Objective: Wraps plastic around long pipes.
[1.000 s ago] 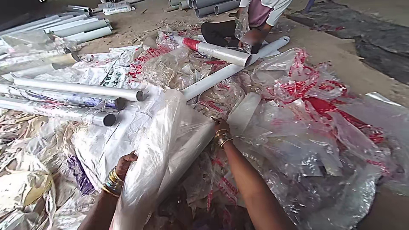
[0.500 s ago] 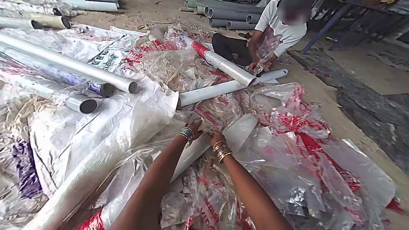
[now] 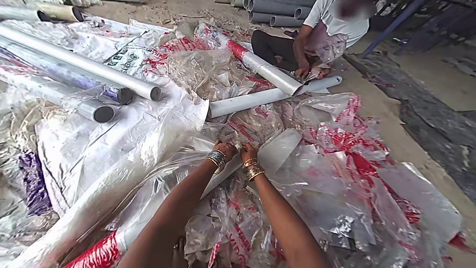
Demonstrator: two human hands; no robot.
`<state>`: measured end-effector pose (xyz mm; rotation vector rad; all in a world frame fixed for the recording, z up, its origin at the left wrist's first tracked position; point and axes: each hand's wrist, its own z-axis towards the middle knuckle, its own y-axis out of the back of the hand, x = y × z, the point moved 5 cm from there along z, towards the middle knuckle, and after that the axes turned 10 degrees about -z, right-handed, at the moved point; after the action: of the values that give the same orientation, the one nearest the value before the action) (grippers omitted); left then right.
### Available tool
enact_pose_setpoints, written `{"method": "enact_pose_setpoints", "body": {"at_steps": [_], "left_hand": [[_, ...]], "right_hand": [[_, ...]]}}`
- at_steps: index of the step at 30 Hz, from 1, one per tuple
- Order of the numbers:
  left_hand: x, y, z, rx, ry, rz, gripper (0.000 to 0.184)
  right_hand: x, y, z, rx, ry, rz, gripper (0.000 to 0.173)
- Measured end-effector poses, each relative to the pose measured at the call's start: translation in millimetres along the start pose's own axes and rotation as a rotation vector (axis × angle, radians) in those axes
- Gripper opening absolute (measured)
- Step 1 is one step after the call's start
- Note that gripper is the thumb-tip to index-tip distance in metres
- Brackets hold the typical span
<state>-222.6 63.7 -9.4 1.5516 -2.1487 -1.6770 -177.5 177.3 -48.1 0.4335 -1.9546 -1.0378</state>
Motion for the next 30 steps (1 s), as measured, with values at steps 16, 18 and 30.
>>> {"method": "enact_pose_setpoints", "body": {"at_steps": [16, 18, 30], "left_hand": [[37.7, 8.4, -31.3, -0.282, -0.001, -0.368, 0.037], [43.5, 7.2, -42.4, -0.262, 0.003, -0.364, 0.038], [76.2, -25.8, -65.3, -0.576, -0.099, -0.865, 0.031]], "right_hand": [[14.2, -28.7, -76.6, 0.007, -0.112, -0.090, 0.034], [8.0, -41.7, -106.7, 0.056, -0.094, -0.003, 0.032], [34.1, -31.4, -47.3, 0.091, -0.025, -0.082, 0.029]]}}
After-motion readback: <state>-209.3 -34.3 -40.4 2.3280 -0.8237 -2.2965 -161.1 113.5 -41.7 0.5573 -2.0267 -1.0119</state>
